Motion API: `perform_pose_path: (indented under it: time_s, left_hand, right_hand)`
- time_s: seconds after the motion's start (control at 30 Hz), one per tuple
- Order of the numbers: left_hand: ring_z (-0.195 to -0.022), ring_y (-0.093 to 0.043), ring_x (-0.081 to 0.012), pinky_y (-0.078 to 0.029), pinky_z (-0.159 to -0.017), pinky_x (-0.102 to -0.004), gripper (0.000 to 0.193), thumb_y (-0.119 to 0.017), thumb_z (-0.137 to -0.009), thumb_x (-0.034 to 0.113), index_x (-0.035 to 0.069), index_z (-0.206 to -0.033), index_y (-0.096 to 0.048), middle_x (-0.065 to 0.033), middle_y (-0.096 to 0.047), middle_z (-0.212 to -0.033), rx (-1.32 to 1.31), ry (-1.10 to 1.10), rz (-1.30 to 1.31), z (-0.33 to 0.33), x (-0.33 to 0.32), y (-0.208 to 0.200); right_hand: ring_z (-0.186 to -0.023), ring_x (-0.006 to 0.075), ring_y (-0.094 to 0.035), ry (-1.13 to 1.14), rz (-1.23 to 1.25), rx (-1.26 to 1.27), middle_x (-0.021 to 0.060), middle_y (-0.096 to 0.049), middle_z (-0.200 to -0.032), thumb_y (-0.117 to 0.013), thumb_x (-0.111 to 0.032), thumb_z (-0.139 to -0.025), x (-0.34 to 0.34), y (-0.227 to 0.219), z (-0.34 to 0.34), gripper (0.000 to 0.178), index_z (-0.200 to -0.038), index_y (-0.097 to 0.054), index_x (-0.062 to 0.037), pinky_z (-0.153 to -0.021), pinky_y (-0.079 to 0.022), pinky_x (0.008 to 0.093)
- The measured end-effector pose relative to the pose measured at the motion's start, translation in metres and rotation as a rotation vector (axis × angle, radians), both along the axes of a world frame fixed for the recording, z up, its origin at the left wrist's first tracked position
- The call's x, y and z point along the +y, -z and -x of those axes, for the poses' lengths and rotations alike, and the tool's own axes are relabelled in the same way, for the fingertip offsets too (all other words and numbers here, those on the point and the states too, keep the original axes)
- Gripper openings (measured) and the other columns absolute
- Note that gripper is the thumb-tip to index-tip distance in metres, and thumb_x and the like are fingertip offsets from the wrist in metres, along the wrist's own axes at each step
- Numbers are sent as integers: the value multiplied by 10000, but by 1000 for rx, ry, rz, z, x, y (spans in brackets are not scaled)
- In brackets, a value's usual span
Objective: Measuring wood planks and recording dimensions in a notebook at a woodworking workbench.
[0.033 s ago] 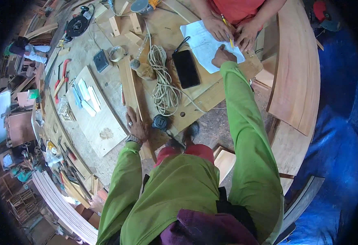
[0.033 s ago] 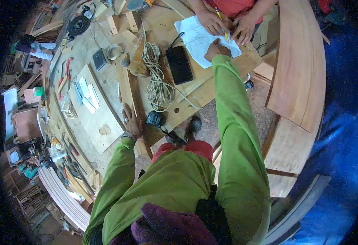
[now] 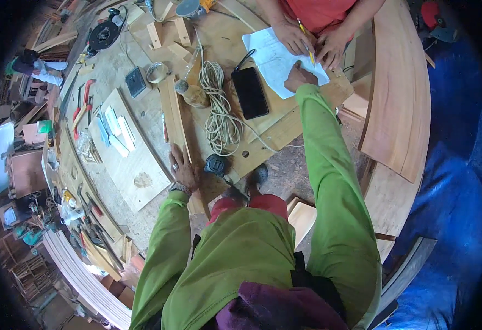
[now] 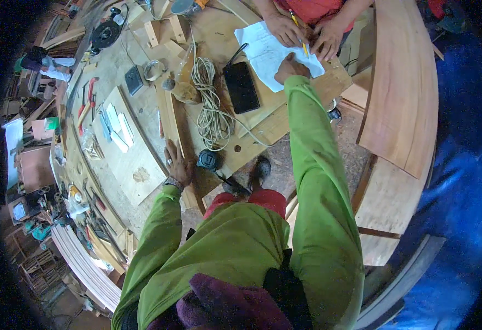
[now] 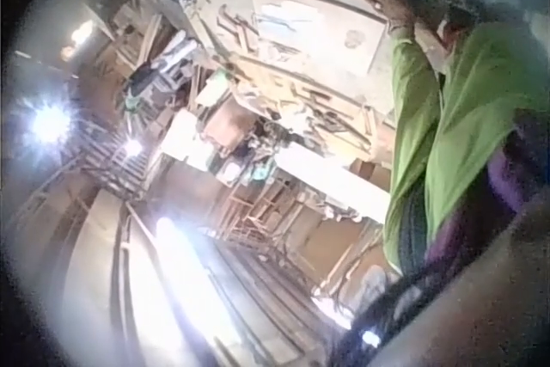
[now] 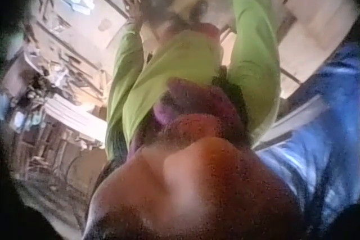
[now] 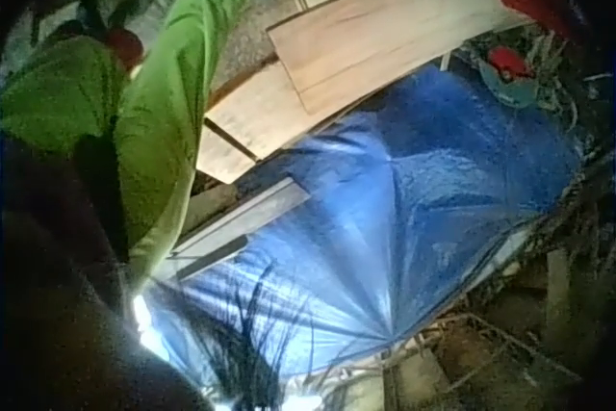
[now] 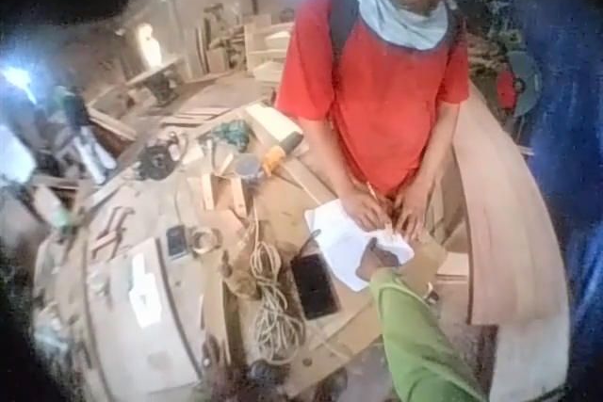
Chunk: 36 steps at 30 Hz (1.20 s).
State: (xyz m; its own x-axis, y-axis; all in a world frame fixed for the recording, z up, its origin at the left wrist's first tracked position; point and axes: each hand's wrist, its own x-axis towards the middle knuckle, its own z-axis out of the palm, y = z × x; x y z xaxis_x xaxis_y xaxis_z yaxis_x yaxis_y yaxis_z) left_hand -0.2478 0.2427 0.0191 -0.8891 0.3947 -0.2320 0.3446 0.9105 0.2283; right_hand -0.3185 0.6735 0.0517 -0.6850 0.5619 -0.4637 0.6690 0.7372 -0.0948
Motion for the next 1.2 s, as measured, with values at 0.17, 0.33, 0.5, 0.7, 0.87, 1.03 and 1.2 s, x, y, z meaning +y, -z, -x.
perform_pose_path:
  time_s: [0.17, 0.33, 0.5, 0.7, 0.87, 1.03, 1.2]
  left_hand:
    - [-1278, -31, -508, -112, -1042, -533, 826, -558, -735, 234, 51, -1390, -89, -276, -3, -1418, -44, -32, 39, 0, 1, -1]
    - [-1277, -21, -511, -100, -1037, -549, 816, -545, -751, 274, 54, -1391, -89, -277, 2, -1417, -11, -11, 3, 0, -6, 8]
    - [-1280, -8, -508, -92, -1030, -568, 803, -522, -769, 312, 60, -1392, -82, -277, 11, -1418, -27, -18, -6, 1, -2, 7]
    - [-1288, -28, -490, -133, -1023, -565, 824, -542, -746, 271, 73, -1397, -77, -266, 11, -1423, -21, -16, 50, 2, -1, 7]
    - [-1289, -30, -488, -143, -1024, -560, 837, -556, -739, 224, 93, -1402, -64, -255, 21, -1428, -24, -39, 51, 0, 2, 2]
    - [-1290, -18, -488, -138, -1026, -558, 840, -552, -739, 217, 103, -1404, -52, -254, 37, -1428, -56, -59, 35, 0, 1, 1]
    - [-1292, -10, -486, -135, -1029, -552, 844, -555, -734, 206, 101, -1403, -52, -252, 51, -1429, -5, -23, 33, 2, -5, 13]
  right_hand:
    - [-1112, 334, -492, 16, -23, 2, 180, -456, -1262, -411, -202, -800, -16, 4, -9, 661, -1396, -137, -120, -950, -343, 506]
    - [-1139, 325, -470, 3, -33, 69, 136, -403, -1321, -353, -176, -836, -11, 14, -13, 610, -1400, -123, -133, -961, -326, 519]
    - [-1147, 310, -465, 107, 161, 41, 134, -372, -1343, -337, -176, -844, 0, 23, -4, 601, -1400, -114, -126, -962, -361, 451]
    - [-1144, 310, -467, 18, 89, 45, 141, -390, -1328, -366, -163, -824, -6, 5, -12, 626, -1395, -118, -100, -950, -380, 422]
    - [-1143, 300, -469, 20, 91, 86, 137, -393, -1326, -365, -144, -814, -7, 11, -13, 624, -1390, -131, -82, -951, -378, 419]
    - [-1137, 301, -473, 18, 94, 73, 138, -419, -1304, -354, -143, -816, -11, 6, -15, 615, -1395, -150, -172, -954, -376, 403]
    - [-1125, 312, -477, -32, 133, 168, 129, -435, -1291, -336, -133, -834, -1, 28, -24, 557, -1369, -251, -263, -959, -369, 385]
